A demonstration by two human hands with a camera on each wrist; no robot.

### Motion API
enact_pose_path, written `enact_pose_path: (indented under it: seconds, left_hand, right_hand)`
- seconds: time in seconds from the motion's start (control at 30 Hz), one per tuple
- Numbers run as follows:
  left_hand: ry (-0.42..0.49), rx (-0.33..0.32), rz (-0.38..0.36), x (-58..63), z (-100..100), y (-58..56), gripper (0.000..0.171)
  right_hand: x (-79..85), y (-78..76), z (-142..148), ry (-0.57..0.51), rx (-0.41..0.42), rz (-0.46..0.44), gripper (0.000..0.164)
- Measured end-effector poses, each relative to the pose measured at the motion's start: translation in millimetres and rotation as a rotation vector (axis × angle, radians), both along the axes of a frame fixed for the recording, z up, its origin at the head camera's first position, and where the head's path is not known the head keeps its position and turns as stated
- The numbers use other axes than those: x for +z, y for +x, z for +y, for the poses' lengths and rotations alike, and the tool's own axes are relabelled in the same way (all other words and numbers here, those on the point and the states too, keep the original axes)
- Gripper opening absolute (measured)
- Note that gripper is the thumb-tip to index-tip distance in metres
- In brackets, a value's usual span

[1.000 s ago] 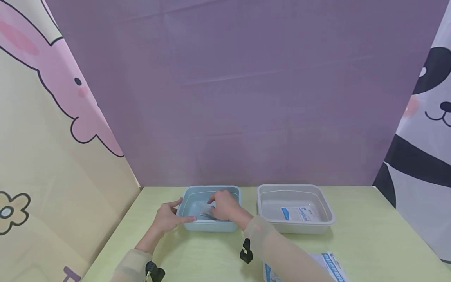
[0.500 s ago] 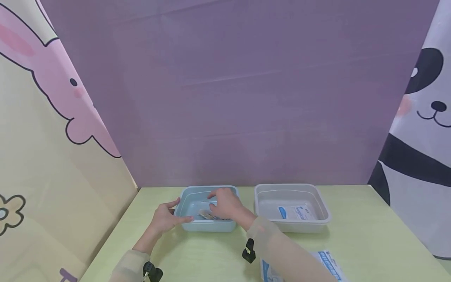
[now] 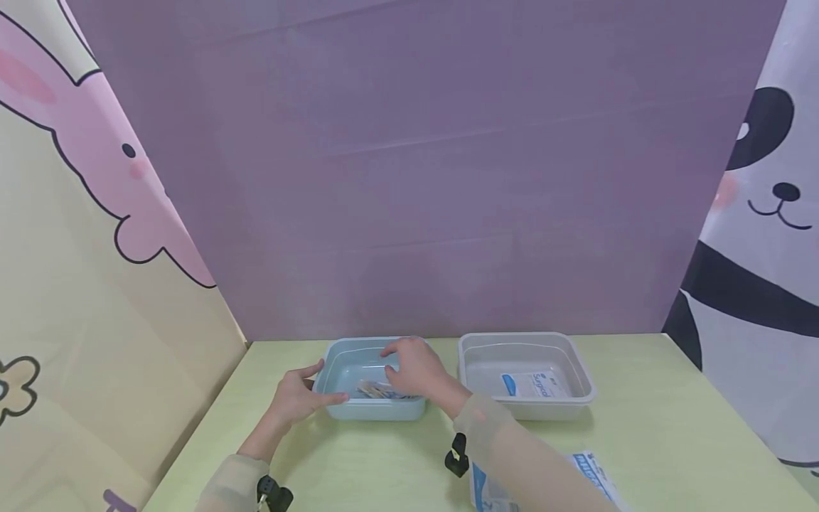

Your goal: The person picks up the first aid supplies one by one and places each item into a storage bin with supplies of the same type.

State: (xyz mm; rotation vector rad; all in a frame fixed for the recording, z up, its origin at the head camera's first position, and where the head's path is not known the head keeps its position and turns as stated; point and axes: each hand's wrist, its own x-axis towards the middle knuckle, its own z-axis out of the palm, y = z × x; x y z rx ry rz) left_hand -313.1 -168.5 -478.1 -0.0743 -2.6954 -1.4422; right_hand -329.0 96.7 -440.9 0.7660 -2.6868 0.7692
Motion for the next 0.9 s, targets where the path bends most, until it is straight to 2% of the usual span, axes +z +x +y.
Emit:
enact_pose_path:
  seconds: [0.5,0.9]
  left_hand:
    - [-0.001,0.009,0.001,-0.3,-1,0.0,0.105]
    - [-0.016,0.012,0.002,2.9,0,2.2,0.104]
  right_hand:
    - [2.9,1.1,14,0.010,-0.059,-0.014,0.024]
    - [3.9,5.9,29,0.025,-0.061,0.008,0.026]
